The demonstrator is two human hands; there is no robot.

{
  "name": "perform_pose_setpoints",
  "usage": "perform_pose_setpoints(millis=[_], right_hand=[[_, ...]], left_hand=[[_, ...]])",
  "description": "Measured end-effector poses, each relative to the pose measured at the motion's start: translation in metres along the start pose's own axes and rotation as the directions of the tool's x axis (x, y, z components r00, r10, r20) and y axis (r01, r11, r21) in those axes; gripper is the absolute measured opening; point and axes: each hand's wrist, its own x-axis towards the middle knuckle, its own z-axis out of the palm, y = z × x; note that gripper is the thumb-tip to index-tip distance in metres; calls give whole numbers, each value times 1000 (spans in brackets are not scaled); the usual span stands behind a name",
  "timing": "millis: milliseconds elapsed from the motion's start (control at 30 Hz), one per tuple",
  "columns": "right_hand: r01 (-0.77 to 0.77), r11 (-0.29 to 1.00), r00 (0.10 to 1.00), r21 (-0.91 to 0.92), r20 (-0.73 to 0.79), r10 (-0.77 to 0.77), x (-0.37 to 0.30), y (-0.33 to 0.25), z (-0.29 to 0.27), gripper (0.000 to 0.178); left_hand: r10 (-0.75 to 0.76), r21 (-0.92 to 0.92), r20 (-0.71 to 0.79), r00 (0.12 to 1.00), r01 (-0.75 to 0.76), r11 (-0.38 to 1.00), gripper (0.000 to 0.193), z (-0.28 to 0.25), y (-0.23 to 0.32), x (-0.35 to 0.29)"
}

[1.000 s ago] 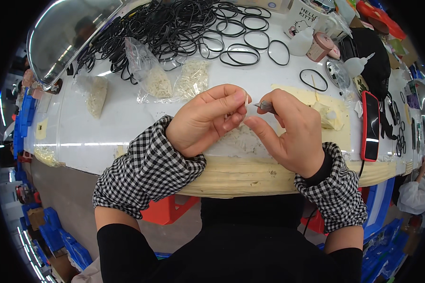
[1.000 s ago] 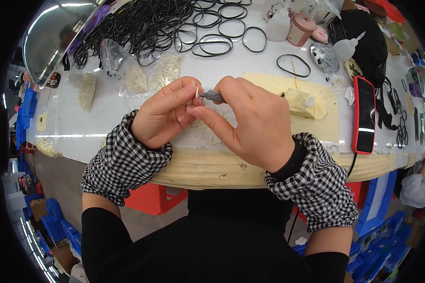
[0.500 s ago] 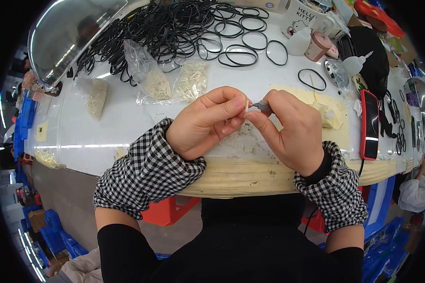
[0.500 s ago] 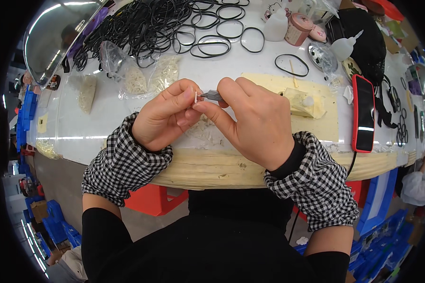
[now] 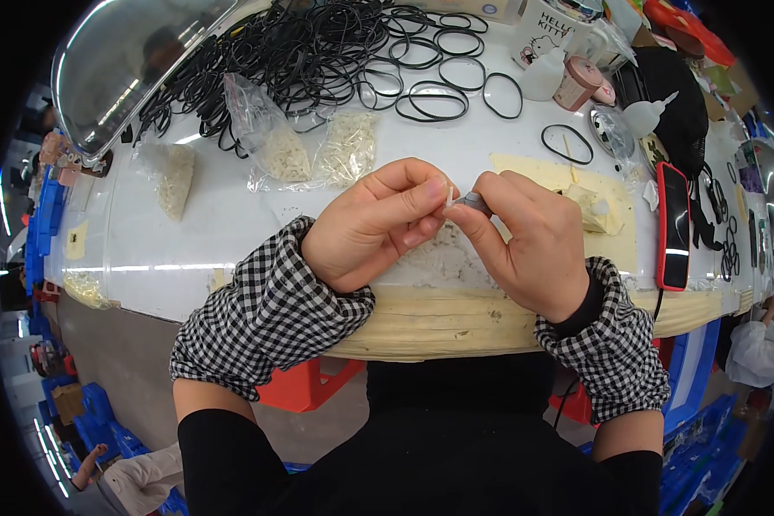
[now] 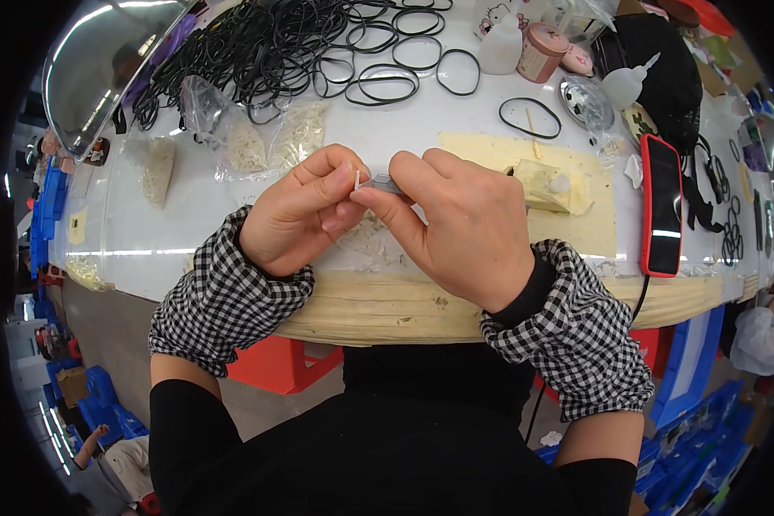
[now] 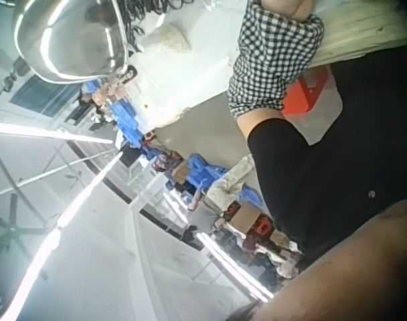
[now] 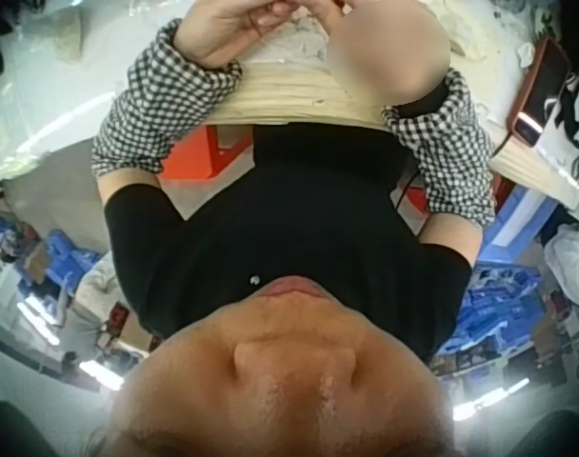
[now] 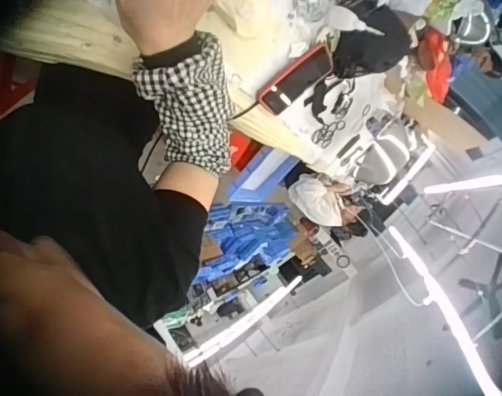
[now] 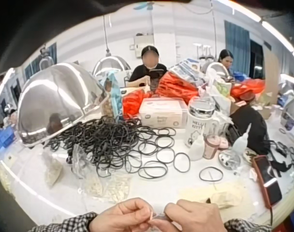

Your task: Manually assemble small plastic components and secure them with rubber bands on a factory workbench.

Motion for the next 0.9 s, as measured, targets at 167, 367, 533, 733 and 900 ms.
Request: perform_pose_setpoints(millis=[167,367,533,733,900], right_hand=[[56,998,992,-1,-116,-56,1,6,7,31],[63,998,994,-5,-90,-63,0,6,6,32],[57,998,996,-17,-61,-58,-1,5,4,33],[8,997,1000,83,-24,-6,3,3,-2,33],[-81,984,933,156,358,20,-1,12,-24,22]], left_hand=[[4,-27,22,1000,-4,1000,12,0,-1,1],[-11,1,2,1000,11,1000,12,1,0,0],[-22,51,-17,1000,22,998,13,4,1,0],[15,-22,-42,999,-16,1000,15,-6,1,1],[28,-136,-244,969,-63,989,14,-6,5,4]])
